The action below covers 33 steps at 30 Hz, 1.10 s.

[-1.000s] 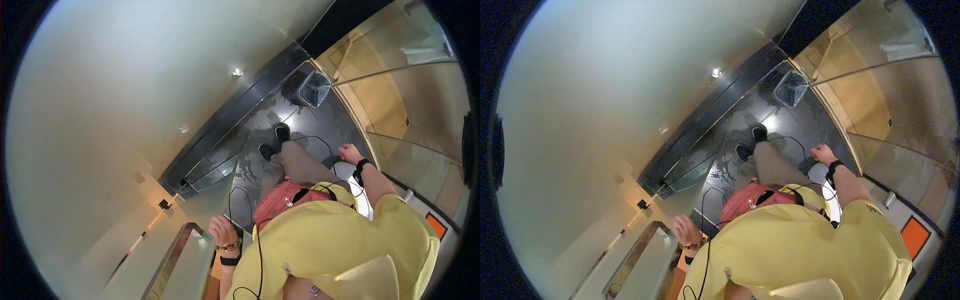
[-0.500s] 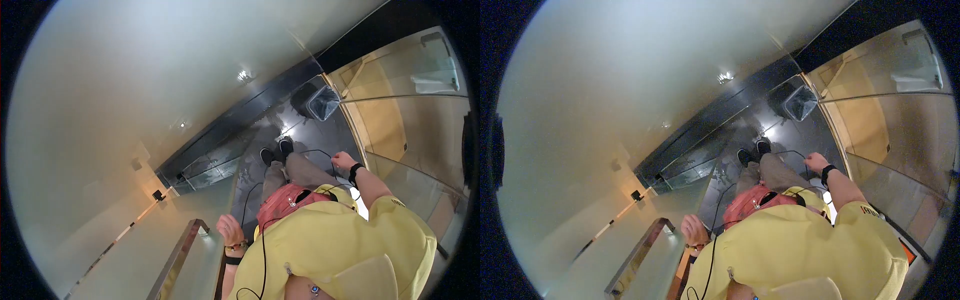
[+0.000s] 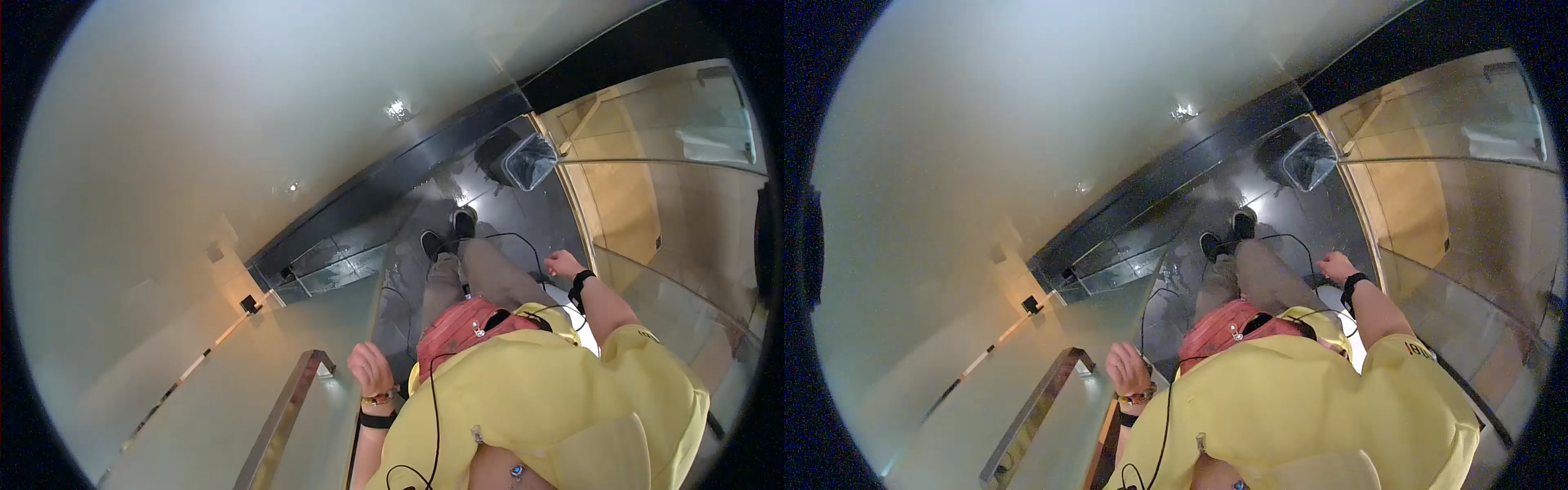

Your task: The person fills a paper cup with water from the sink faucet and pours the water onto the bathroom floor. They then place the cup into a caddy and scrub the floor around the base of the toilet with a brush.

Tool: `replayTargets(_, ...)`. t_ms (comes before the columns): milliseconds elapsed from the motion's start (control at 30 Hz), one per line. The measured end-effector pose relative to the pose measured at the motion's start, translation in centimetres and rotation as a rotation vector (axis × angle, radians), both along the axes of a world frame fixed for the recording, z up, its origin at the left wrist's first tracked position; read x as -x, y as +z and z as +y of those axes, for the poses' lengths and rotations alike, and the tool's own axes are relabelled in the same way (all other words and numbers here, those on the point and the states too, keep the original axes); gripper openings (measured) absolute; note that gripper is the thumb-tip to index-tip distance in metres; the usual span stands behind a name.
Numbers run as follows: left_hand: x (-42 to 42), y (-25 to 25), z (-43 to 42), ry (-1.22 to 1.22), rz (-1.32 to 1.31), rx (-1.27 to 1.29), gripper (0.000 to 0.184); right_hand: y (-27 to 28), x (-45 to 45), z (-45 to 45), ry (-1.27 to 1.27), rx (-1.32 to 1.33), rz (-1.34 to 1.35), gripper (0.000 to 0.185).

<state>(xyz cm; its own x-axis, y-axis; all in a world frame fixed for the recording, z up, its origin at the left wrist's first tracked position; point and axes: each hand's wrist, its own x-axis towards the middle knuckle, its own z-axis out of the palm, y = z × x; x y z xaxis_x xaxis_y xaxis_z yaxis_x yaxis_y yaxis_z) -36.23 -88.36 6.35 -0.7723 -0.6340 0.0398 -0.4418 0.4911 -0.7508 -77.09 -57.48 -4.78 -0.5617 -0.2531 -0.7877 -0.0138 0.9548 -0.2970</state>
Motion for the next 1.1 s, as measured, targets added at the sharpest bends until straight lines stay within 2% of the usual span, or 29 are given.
replayTargets(33, 0.3, -0.1, 0.0, 0.016, -0.028, 0.011, 0.009, -0.1, 0.5, 0.1, -0.024, -0.018, -0.077, 0.023)
replayTargets(100, 1.7, 0.1, -0.3, 0.041, -0.048, 0.027, 0.011, 0.8, 1.7, -1.4, 0.04, -0.021, -0.03, 0.022)
replayTargets(167, 2.4, 0.8, -0.4, 0.029, -0.012, -0.009, 0.004, 0.8, 2.4, -2.0, 0.081, -0.03, 0.004, 0.022)
replayTargets(267, 3.1, 1.4, -0.5, 0.03, -0.053, -0.027, 0.004, -0.1, 4.4, -3.6, -0.012, 0.134, 0.034, 0.022)
replayTargets(367, 3.8, 1.5, -0.2, 0.089, -0.084, -0.055, 0.004, 2.9, 5.2, -6.1, -0.032, 0.169, 0.076, 0.023)
replayTargets(467, 5.1, 2.5, 0.0, 0.026, -0.115, 0.01, 0.012, 3.8, 6.7, -6.5, 0.074, 0.003, 0.014, 0.03)
replayTargets(600, 5.3, 1.8, 0.1, 0.071, -0.079, 0.01, 0.011, 1.0, 7.3, -6.4, 0.171, 0.007, 0.033, 0.03)
replayTargets(667, 5.4, 2.3, 0.2, 0.102, -0.046, 0.027, 0.006, 1.3, 6.0, -8.0, 0.14, 0.157, 0.044, 0.03)
replayTargets(800, 6.0, 3.0, 0.7, 0.186, -0.088, 0.026, 0.005, -0.4, 7.0, -7.8, 0.197, 0.252, -0.035, 0.029)
replayTargets(900, 6.3, 3.4, 0.4, 0.222, -0.147, 0.028, 0.004, 0.2, 9.6, -10.7, 0.389, 0.117, -0.125, 0.023)
replayTargets(967, 6.9, 3.6, 0.4, 0.232, -0.196, -0.01, 0.007, 0.8, 11.9, -13.0, 0.316, 0.072, -0.104, 0.027)
replayTargets(1033, 7.4, 3.1, 0.1, 0.293, -0.203, -0.045, 0.009, 1.2, 14.6, -16.9, 0.438, -0.008, -0.076, 0.026)
replayTargets(1100, 8.1, 3.5, 0.5, 0.36, -0.214, -0.079, 0.012, 1.3, 17.6, -20.4, 0.401, 0.043, -0.067, 0.026)
